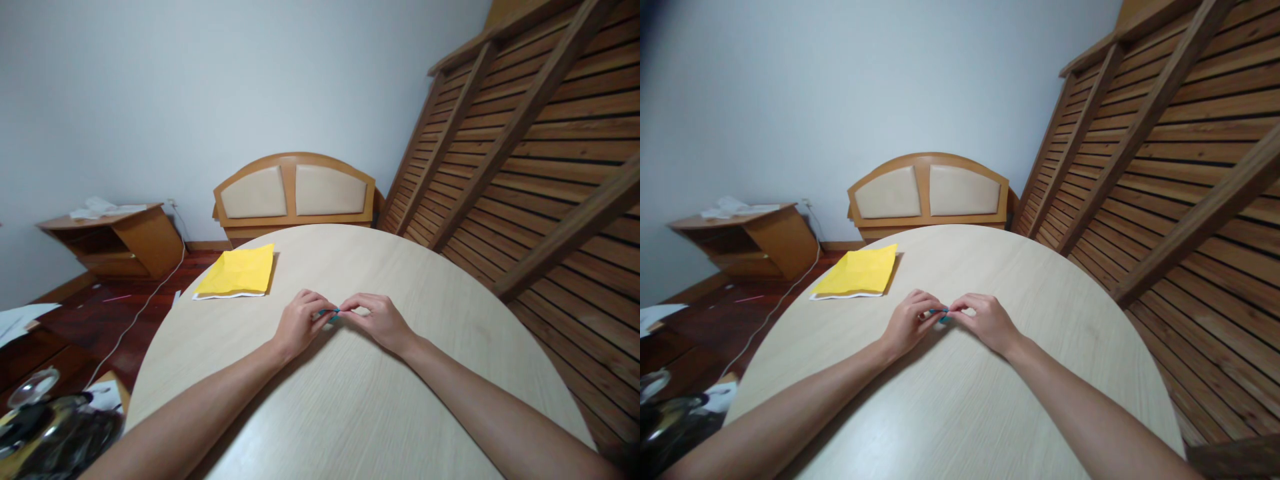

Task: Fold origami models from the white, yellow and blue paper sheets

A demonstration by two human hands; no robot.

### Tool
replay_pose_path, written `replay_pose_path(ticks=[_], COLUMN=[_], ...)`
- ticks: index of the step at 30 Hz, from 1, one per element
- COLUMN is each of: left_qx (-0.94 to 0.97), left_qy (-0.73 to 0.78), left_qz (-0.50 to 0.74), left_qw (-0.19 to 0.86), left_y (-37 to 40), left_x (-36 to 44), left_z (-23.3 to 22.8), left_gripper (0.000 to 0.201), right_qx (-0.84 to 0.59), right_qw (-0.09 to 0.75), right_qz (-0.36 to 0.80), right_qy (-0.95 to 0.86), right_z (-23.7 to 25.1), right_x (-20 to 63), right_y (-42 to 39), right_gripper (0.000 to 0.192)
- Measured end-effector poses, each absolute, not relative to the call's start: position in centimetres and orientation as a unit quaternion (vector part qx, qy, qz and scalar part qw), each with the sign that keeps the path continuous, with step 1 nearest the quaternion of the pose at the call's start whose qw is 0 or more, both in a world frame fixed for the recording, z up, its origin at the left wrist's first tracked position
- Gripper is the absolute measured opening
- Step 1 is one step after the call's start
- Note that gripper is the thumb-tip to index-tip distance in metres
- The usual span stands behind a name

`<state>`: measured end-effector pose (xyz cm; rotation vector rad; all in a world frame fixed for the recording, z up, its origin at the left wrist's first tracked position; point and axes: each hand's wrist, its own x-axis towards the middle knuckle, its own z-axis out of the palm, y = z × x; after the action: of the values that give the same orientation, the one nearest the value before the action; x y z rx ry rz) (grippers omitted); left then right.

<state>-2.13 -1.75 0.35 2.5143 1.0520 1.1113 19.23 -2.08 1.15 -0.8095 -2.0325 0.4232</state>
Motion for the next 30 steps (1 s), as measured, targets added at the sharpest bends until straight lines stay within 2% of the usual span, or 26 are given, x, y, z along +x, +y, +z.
replay_pose_path(ticks=[10, 17, 22, 30], left_qx=[0.846, 0.853, 0.852, 0.847], left_qy=[0.347, 0.361, 0.356, 0.358], left_qz=[0.382, 0.373, 0.38, 0.389], left_qw=[0.136, 0.06, 0.053, 0.051], left_y=[-1.99, -2.44, -2.62, -2.58], left_x=[-2.13, -2.21, -2.09, -2.06], left_z=[0.42, 1.04, 0.89, 0.62], left_gripper=[0.016, 0.019, 0.02, 0.019], right_qx=[-0.34, -0.334, -0.316, -0.306], right_qw=[0.444, 0.456, 0.455, 0.454], right_qz=[0.182, 0.127, 0.073, 0.065], right_qy=[-0.809, -0.816, -0.829, -0.834], right_z=[0.64, 0.87, 1.33, 1.46], right_x=[19.3, 19.31, 19.1, 19.01], right_y=[-1.89, -2.13, -2.59, -2.67], right_gripper=[0.006, 0.003, 0.003, 0.003])
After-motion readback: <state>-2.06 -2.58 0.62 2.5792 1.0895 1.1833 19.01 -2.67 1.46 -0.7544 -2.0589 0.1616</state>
